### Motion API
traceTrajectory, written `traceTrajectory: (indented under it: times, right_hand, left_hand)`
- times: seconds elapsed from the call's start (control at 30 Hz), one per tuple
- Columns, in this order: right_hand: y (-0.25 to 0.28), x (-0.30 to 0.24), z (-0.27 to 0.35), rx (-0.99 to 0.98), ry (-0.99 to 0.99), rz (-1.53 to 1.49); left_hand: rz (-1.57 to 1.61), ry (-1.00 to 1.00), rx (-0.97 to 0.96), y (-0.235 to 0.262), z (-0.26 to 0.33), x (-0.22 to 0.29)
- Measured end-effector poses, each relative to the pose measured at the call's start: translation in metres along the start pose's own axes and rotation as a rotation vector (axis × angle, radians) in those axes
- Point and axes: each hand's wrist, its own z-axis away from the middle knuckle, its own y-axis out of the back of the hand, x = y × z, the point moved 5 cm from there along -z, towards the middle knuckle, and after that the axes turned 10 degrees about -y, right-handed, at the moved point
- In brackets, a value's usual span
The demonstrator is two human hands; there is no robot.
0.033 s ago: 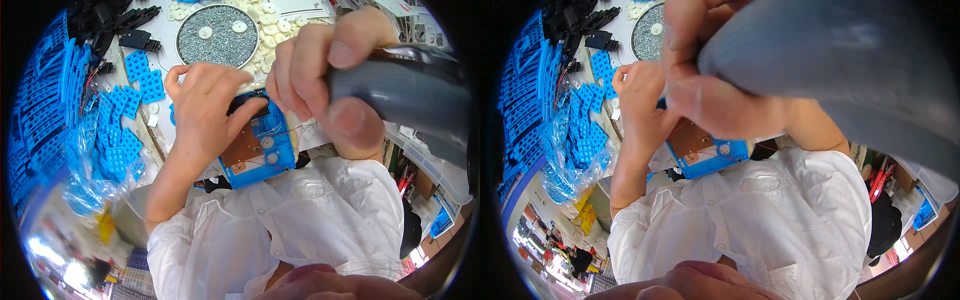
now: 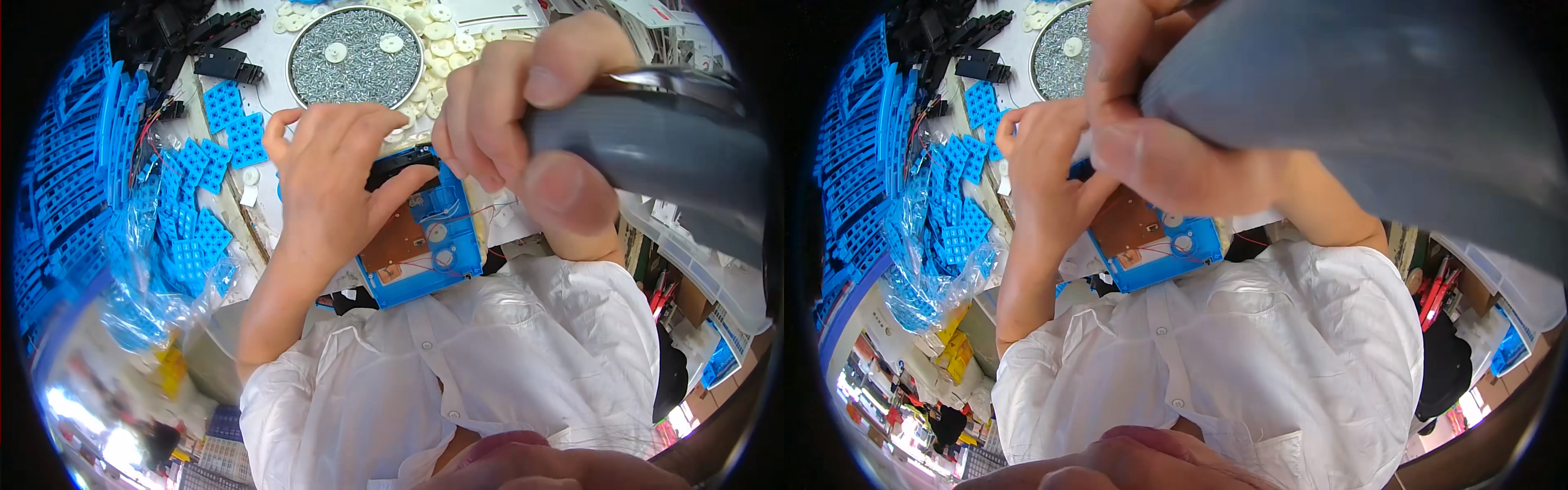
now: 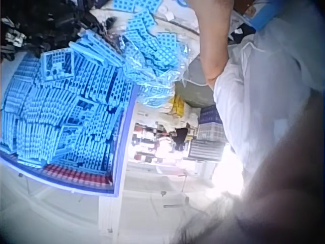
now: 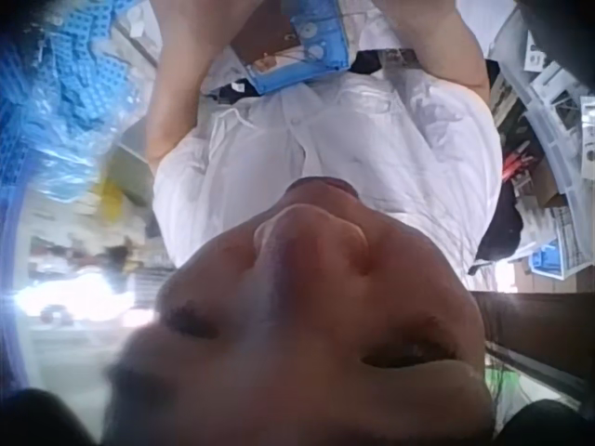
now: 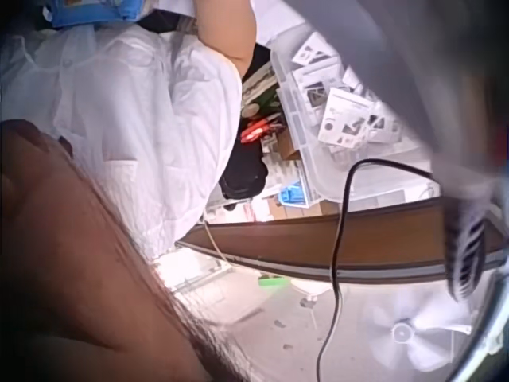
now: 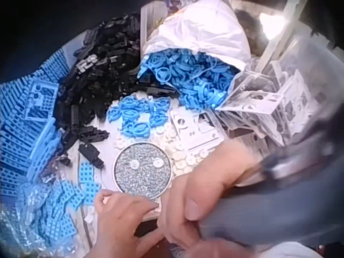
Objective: Assembling an electronic learning toy by attaching plastic components and connecting a circuit board.
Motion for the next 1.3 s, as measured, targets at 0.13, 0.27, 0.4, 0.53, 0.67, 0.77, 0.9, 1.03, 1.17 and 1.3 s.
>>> traceTrajectory:
  times: [0.13, 0.27, 0.4, 0.53, 0.67, 0.77, 0.9, 1.03, 1.17, 1.3]
  right_hand:
    - [0.002, 0.014, 0.01, 0.08, -0.072, 0.113]
    - [-0.002, 0.02, 0.011, 0.089, -0.062, 0.124]
    - [-0.005, 0.023, 0.011, 0.096, -0.059, 0.135]
    - [-0.008, 0.029, 0.012, 0.099, -0.054, 0.13]
    - [-0.006, 0.04, 0.023, 0.074, -0.08, 0.161]
    - [-0.004, 0.031, 0.014, -0.082, -0.107, 0.393]
    - [-0.009, 0.028, 0.007, -0.138, -0.128, 0.442]
    - [-0.018, 0.024, 0.001, -0.003, -0.123, 0.154]
    - [-0.012, 0.005, -0.006, 0.006, -0.098, 0.189]
    - [-0.002, 0.019, 0.003, -0.058, -0.132, 0.081]
  left_hand:
    - [-0.036, 0.03, -0.152, 0.005, 0.022, 0.01]
    - [-0.047, 0.035, -0.135, -0.014, 0.044, 0.015]
    - [-0.041, 0.026, -0.088, -0.017, 0.046, 0.013]
    - [-0.022, 0.049, -0.067, -0.018, 0.05, 0.012]
    - [-0.006, 0.048, -0.047, -0.019, 0.051, 0.012]
    - [-0.003, 0.062, -0.046, -0.018, 0.051, 0.012]
    - [0.005, 0.07, -0.037, -0.018, 0.051, 0.012]
    - [-0.001, 0.068, -0.051, -0.021, 0.052, 0.011]
    - [0.005, 0.072, -0.068, -0.019, 0.051, 0.01]
    - [0.001, 0.076, -0.091, -0.02, 0.053, 0.011]
